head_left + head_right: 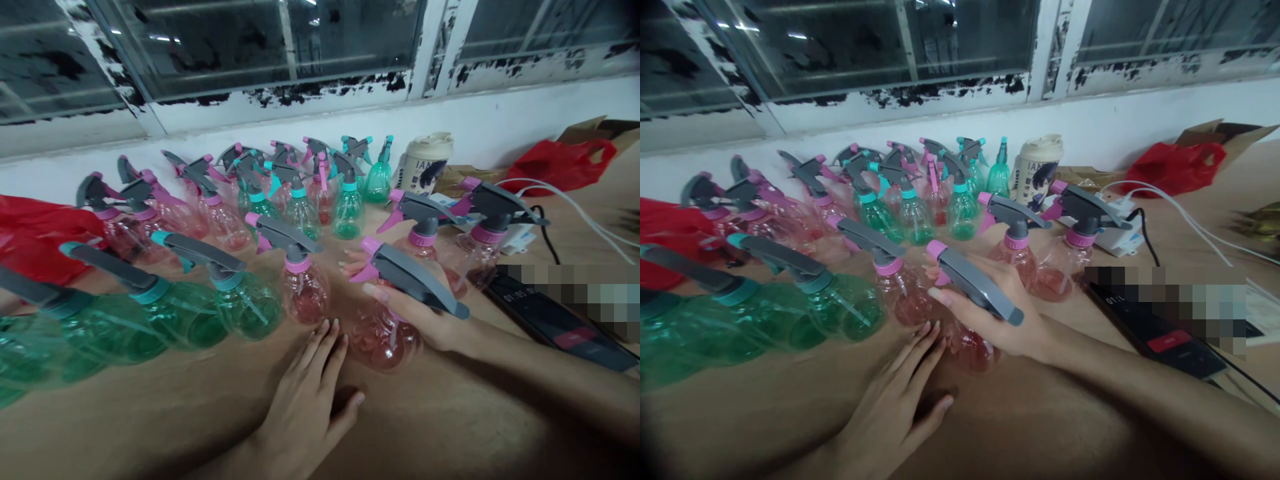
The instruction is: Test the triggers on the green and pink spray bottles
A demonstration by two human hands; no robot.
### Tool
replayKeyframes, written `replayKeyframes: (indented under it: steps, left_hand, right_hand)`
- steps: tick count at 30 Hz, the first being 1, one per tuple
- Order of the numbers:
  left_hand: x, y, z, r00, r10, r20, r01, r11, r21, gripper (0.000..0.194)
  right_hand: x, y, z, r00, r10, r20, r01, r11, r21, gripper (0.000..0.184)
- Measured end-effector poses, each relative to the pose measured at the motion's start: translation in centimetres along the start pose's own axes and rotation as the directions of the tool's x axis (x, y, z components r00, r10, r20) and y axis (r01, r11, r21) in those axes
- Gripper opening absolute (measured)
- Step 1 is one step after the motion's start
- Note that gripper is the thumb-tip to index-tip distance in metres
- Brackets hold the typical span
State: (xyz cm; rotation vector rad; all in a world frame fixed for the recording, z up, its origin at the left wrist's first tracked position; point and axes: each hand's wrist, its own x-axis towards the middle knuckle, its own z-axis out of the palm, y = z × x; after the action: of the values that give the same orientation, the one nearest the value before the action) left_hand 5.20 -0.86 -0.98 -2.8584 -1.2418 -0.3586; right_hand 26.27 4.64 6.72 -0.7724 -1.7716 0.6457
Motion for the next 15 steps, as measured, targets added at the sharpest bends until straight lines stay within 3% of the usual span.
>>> replayKeyframes:
  steps: [15]
  left_hand:
    - [0.0, 0.1, -0.1, 1.0, 0.003, 0.011, -0.003, 1.0, 0.015, 0.061]
  right_hand:
    - [0.4, -0.9, -0.3, 1.0, 0.008, 0.024, -0.005, 0.992, -0.127, 0.017]
